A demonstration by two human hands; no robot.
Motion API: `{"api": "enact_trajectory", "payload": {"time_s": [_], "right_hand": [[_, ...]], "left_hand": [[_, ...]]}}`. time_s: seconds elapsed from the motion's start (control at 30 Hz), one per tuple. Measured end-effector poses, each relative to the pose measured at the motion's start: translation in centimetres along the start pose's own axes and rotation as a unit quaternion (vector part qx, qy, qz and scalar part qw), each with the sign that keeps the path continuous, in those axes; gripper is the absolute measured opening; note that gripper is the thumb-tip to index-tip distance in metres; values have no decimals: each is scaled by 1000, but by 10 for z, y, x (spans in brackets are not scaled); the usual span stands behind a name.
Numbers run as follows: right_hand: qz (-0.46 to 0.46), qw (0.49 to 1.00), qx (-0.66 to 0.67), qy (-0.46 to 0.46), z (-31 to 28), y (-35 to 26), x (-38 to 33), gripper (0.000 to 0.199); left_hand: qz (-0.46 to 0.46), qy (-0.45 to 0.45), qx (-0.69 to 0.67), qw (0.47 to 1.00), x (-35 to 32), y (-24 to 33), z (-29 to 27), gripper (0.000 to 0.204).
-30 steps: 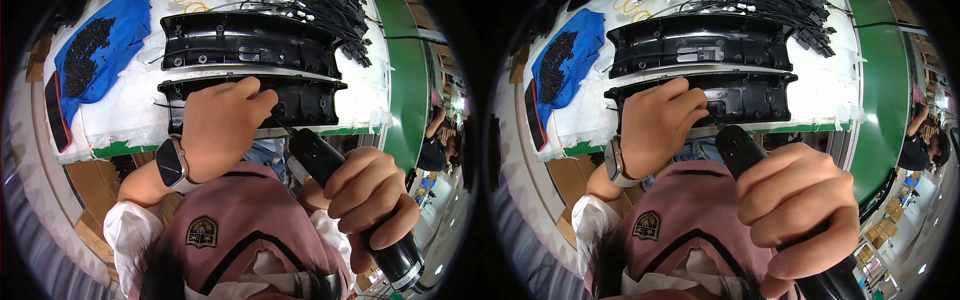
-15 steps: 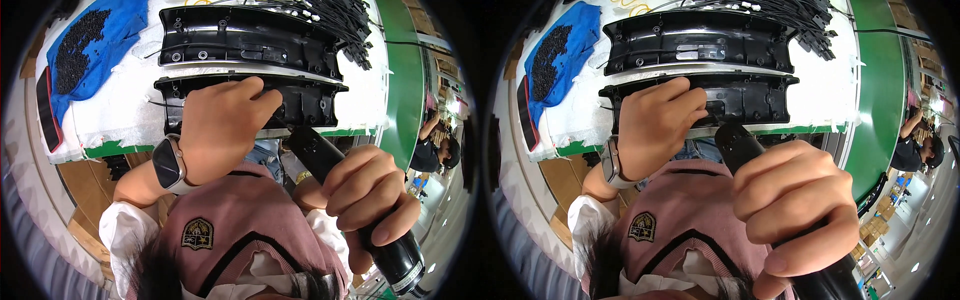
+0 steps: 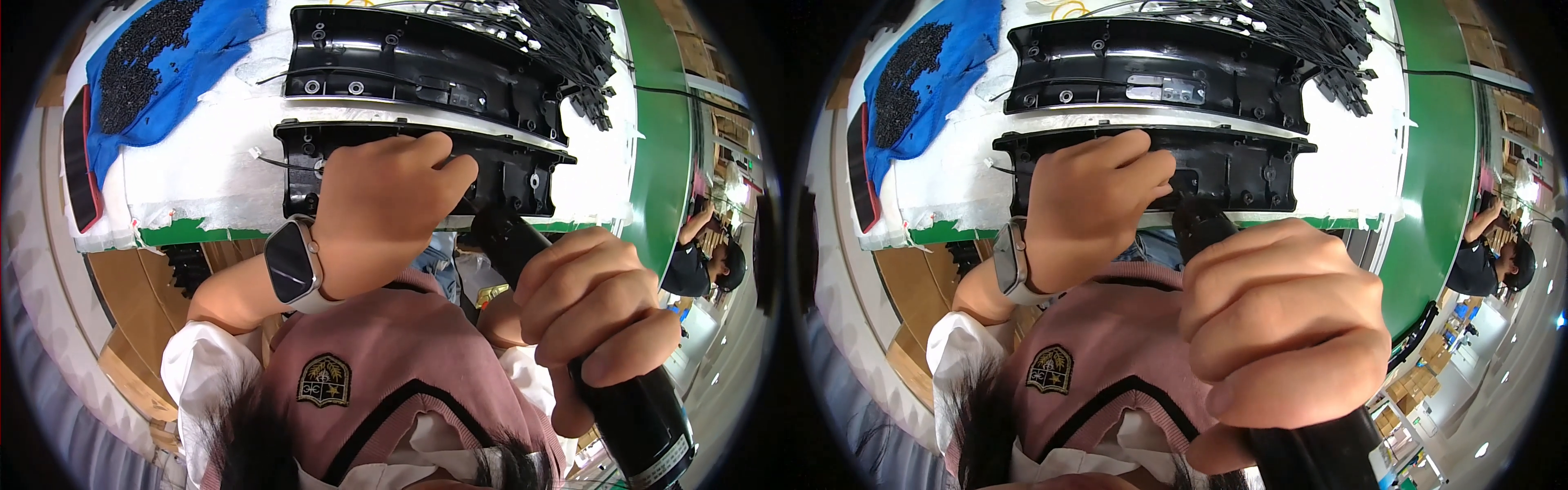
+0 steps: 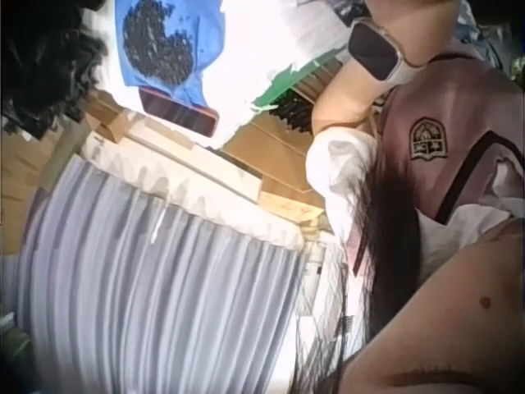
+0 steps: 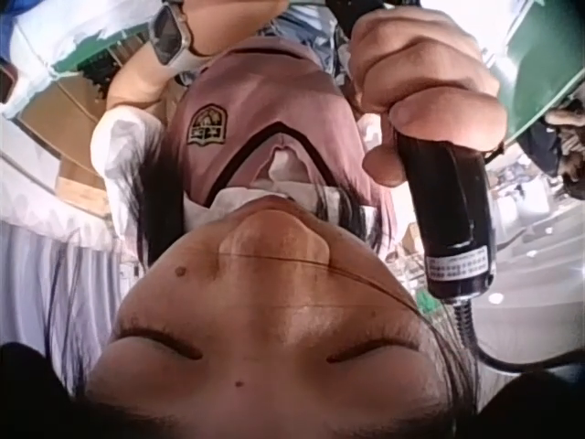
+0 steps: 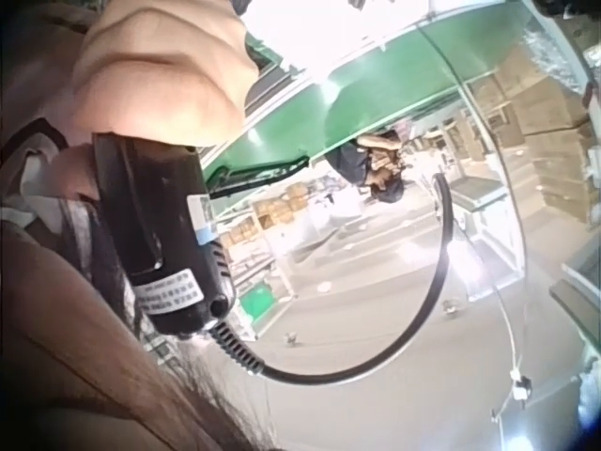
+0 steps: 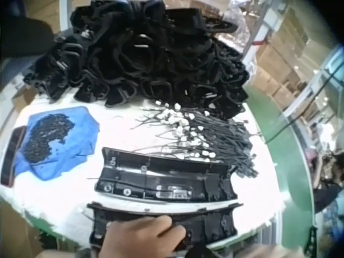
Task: Assembling components into plastic cartridge housings using an electric screwdriver.
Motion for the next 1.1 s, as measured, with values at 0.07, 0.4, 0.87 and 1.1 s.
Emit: {"api": "enact_trajectory", "payload": {"time_s": [0.07,0.4,0.87,1.1], "right_hand": [[1,1000,-2,-11,-2,2,1,41],[-35,996,-77,34,14,-2,-2,52],[-122,982,38,138,-10,-17,-25,48],[-121,987,9,110,-5,-21,-25,46]], "left_hand": [[-20,-1,-9,1000,-1,-1,-1,14],[-24,31,74,996,-7,5,0,8],[20,237,214,947,19,-113,-126,8],[5,151,231,961,43,-145,-113,8]]}}
Point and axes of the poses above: each hand's wrist, its own x-axis towards the middle knuckle, its own z-axis out of the palm, y = z × x, the point moved 5 cm from there along x, towards the middle knuckle
